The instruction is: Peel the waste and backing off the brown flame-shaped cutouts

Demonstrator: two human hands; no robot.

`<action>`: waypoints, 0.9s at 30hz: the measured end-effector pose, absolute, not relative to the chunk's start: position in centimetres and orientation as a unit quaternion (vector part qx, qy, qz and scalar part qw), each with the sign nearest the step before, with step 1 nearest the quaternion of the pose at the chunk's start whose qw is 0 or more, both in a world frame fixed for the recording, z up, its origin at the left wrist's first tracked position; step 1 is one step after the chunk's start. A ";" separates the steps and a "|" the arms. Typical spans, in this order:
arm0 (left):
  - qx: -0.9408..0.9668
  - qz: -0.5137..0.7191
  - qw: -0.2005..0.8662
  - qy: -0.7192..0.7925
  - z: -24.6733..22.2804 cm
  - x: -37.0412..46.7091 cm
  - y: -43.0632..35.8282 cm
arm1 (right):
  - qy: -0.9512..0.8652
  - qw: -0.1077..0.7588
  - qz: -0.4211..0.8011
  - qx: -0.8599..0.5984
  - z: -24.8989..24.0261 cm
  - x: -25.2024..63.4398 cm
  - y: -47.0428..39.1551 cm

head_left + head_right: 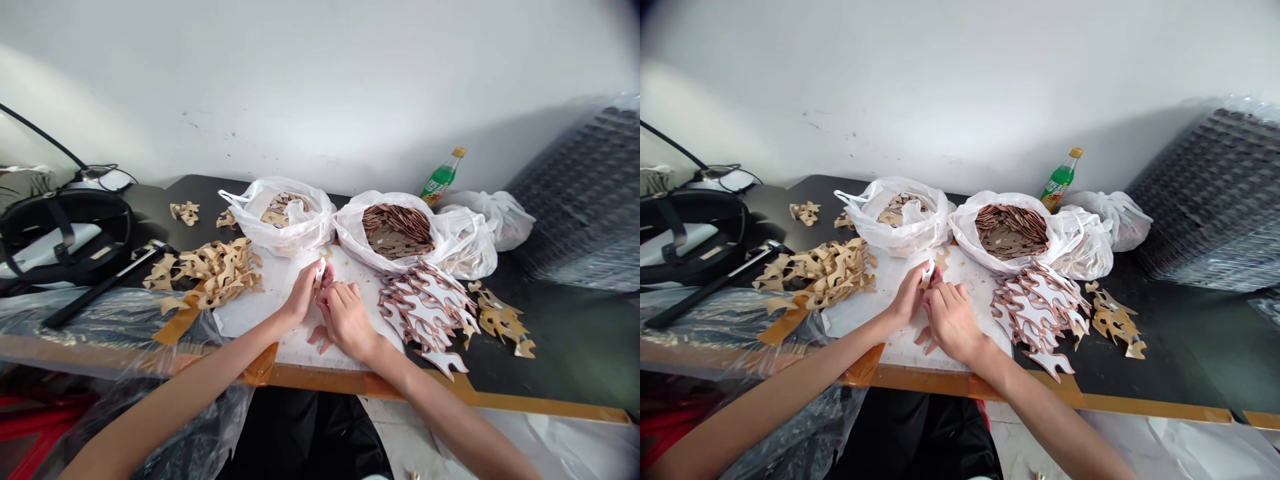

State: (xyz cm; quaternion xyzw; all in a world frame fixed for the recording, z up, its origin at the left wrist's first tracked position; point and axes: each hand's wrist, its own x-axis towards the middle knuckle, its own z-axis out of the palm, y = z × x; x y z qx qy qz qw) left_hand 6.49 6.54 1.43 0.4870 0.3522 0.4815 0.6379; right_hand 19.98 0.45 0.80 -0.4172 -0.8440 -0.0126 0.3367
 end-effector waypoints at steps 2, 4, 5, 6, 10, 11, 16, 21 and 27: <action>0.457 0.476 0.669 0.341 1.7 6.5 6.6 | -0.850 0.322 -0.022 -0.417 0.8 19.9 0.3; 0.416 0.474 0.705 0.325 2.0 6.4 6.7 | -0.857 0.301 -0.030 -0.418 0.8 19.9 0.2; 0.393 0.474 0.722 0.314 2.1 6.4 6.8 | -0.860 0.292 -0.031 -0.417 0.7 19.8 0.1; 0.371 0.475 0.739 0.302 2.2 6.4 6.9 | -0.862 0.286 -0.032 -0.417 0.7 19.8 0.1; 0.302 0.500 0.772 0.252 2.6 5.8 7.7 | -0.876 0.276 -0.025 -0.395 0.7 19.9 -0.1; 0.287 0.512 0.773 0.241 2.7 5.6 7.9 | -0.880 0.274 -0.023 -0.388 0.7 20.0 -0.1; 0.217 0.537 0.785 0.221 3.6 4.3 9.1 | -0.895 0.246 -0.008 -0.371 0.7 20.0 -0.3; 0.174 0.595 0.758 0.203 5.6 2.4 9.9 | -0.917 0.233 0.005 -0.324 1.3 19.9 -0.3; 0.185 0.612 0.744 0.194 6.5 1.3 9.8 | -0.838 0.398 -0.021 -0.373 5.7 24.4 -2.6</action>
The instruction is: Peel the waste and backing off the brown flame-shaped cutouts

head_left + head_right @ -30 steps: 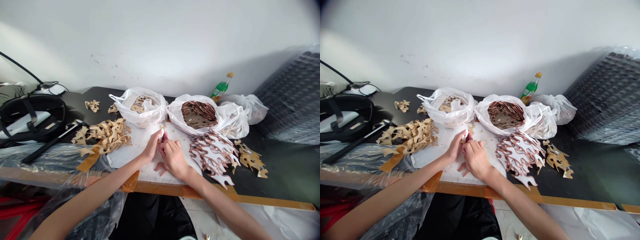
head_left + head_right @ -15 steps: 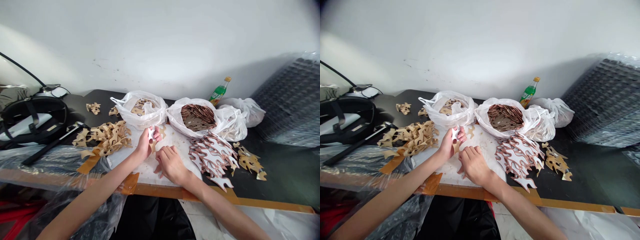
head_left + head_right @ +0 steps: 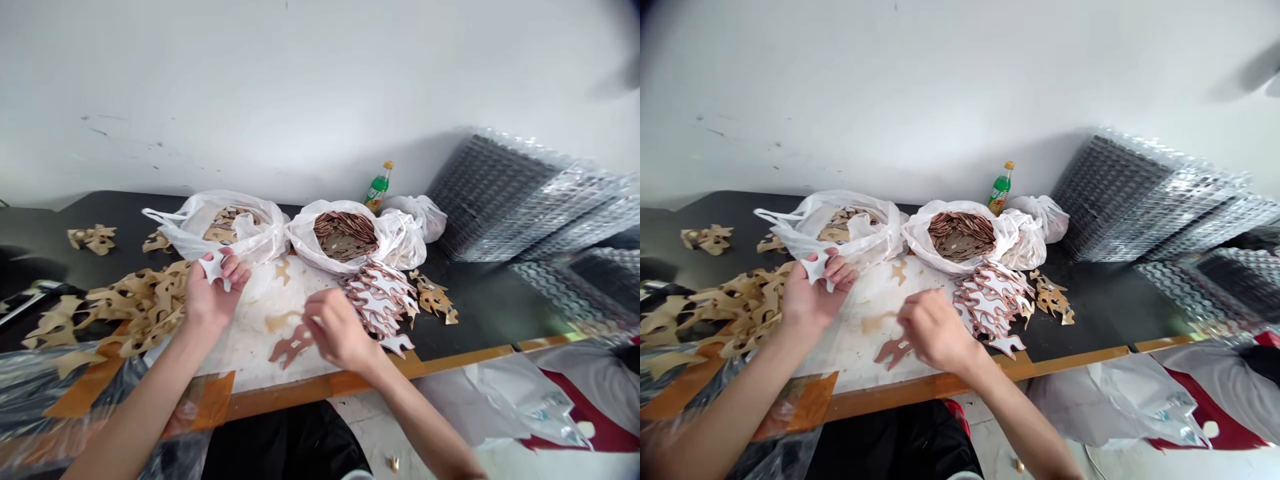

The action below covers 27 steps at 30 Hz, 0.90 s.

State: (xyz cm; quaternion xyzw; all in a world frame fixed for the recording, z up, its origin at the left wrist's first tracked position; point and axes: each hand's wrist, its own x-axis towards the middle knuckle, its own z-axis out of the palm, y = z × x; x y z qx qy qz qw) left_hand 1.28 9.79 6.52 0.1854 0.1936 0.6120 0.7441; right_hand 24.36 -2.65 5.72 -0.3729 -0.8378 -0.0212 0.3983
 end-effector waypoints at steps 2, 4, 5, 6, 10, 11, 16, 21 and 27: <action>0.193 0.601 0.749 0.200 6.6 1.3 9.5 | -0.742 0.476 -0.073 -0.466 6.4 28.4 -4.1; 0.201 0.589 0.755 0.204 6.6 1.5 9.3 | -0.612 0.521 -0.165 -0.572 5.9 33.6 -5.6; 0.208 0.583 0.758 0.205 6.6 1.5 9.2 | -0.545 0.523 -0.199 -0.624 5.4 36.3 -6.3; 0.217 0.578 0.759 0.206 6.6 1.6 9.1 | -0.487 0.512 -0.217 -0.673 4.6 39.0 -7.0; 0.251 0.560 0.764 0.201 6.5 1.7 8.7 | -0.439 0.373 -0.194 -0.794 0.8 47.0 -9.5; 0.256 0.556 0.765 0.199 6.5 1.8 8.7 | -0.430 0.346 -0.191 -0.812 0.0 48.0 -10.0; 0.294 0.537 0.764 0.202 6.4 2.3 8.4 | -0.403 0.352 -0.229 -0.813 -1.4 48.6 -11.2; 0.425 0.485 0.724 0.244 5.8 2.6 6.8 | -0.389 0.477 -0.279 -0.737 -0.1 43.5 -10.1; 0.701 0.356 0.522 0.330 5.0 2.7 2.0 | -0.631 0.510 -0.073 -0.580 3.4 31.6 -9.1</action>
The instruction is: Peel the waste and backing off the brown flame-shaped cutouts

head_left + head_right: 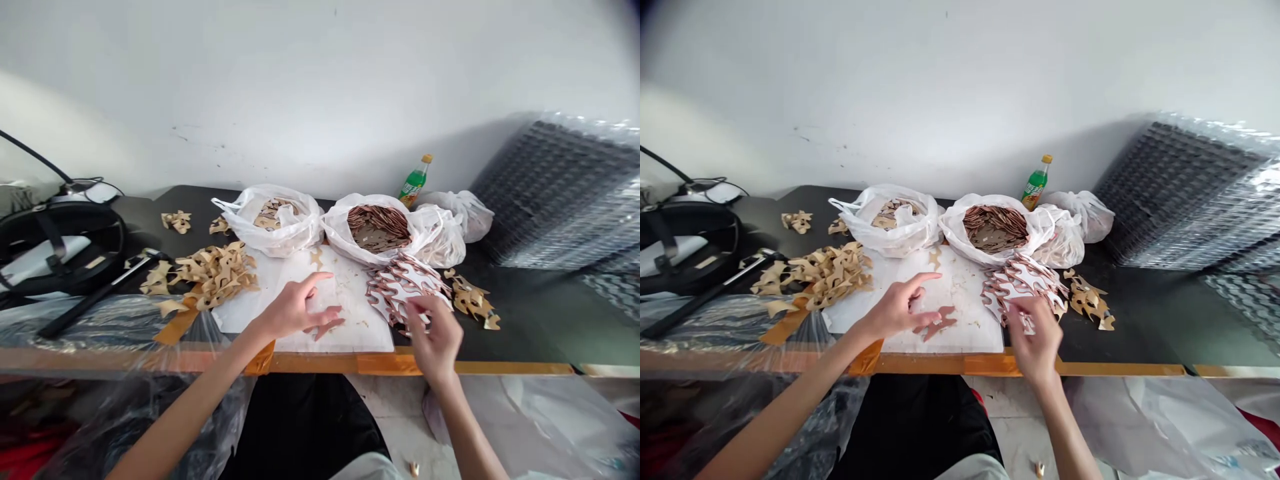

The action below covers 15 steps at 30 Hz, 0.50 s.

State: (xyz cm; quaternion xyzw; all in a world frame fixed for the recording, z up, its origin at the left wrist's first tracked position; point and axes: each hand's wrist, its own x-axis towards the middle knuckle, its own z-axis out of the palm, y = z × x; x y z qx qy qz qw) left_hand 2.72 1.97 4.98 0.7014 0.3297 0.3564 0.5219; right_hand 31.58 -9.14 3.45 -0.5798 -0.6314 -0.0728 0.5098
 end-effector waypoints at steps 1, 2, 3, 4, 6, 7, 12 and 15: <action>0.725 0.352 0.486 0.339 4.9 2.9 1.2 | -0.694 0.483 -0.026 -0.533 4.0 29.8 -8.9; 0.740 0.353 0.455 0.347 4.8 3.1 0.6 | -0.739 0.455 0.007 -0.496 4.4 28.3 -8.7; 0.748 0.357 0.431 0.356 4.7 3.3 0.1 | -0.769 0.435 0.028 -0.469 4.8 27.1 -8.3; 0.752 0.364 0.413 0.364 4.6 3.5 -0.3 | -0.790 0.415 0.043 -0.449 5.0 26.1 -7.9; 0.755 0.370 0.389 0.376 4.5 3.9 -0.9 | -0.817 0.381 0.056 -0.428 5.1 24.9 -7.0; 0.756 0.369 0.384 0.380 4.5 4.0 -1.1 | -0.828 0.364 0.058 -0.423 5.0 24.6 -6.5; 0.772 0.365 0.351 0.383 3.7 4.6 -1.6 | -0.861 0.294 0.023 -0.413 4.7 24.1 -4.7; 0.811 0.335 0.283 0.387 2.9 5.0 -1.7 | -0.878 0.254 0.000 -0.405 4.9 24.3 -4.1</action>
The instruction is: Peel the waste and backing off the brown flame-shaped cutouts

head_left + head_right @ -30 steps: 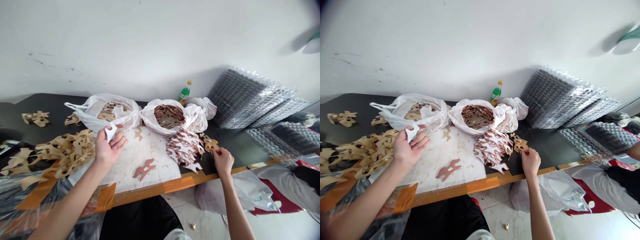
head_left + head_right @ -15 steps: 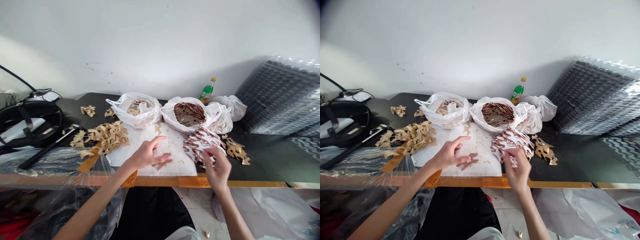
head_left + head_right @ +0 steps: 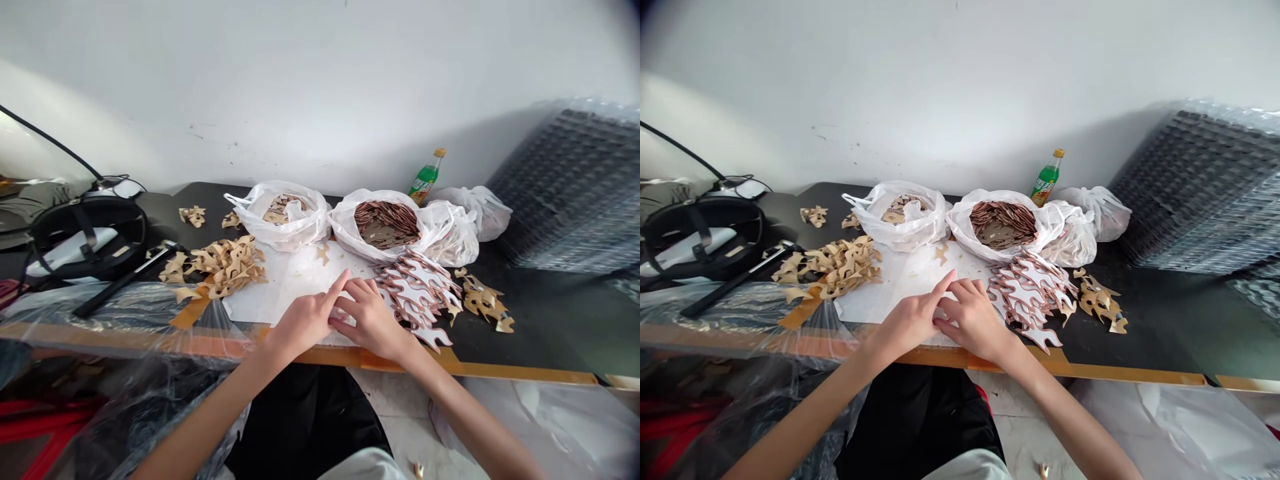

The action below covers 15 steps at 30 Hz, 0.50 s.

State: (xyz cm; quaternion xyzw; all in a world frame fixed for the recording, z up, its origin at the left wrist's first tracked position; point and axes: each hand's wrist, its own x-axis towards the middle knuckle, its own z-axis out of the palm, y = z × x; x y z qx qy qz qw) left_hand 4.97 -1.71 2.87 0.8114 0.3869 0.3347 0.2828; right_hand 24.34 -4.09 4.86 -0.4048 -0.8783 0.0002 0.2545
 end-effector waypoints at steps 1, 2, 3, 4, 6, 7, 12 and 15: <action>0.827 0.311 0.252 0.395 2.6 5.1 -1.8 | -0.886 0.241 0.001 -0.395 5.0 24.5 -3.9; 0.843 0.282 0.219 0.404 2.3 5.1 -1.8 | -0.895 0.230 0.006 -0.383 5.1 24.6 -3.7; 0.857 0.249 0.184 0.413 2.1 5.2 -1.9 | -0.903 0.221 0.012 -0.369 5.3 24.7 -3.5; 0.868 0.218 0.151 0.420 1.9 5.2 -1.9 | -0.910 0.215 0.020 -0.355 5.5 24.9 -3.3; 0.881 0.178 0.099 0.427 1.7 5.2 -2.1 | -0.920 0.202 0.040 -0.333 5.9 25.1 -2.8; 0.883 0.171 0.082 0.430 1.6 5.2 -2.2 | -0.924 0.196 0.050 -0.325 6.1 25.1 -2.6; 0.873 0.180 0.043 0.451 1.3 5.2 -2.7 | -0.938 0.169 0.065 -0.297 6.3 24.9 -1.7; 0.869 0.205 0.044 0.448 1.3 5.1 -3.0 | -0.946 0.172 0.007 -0.273 5.9 24.5 -1.4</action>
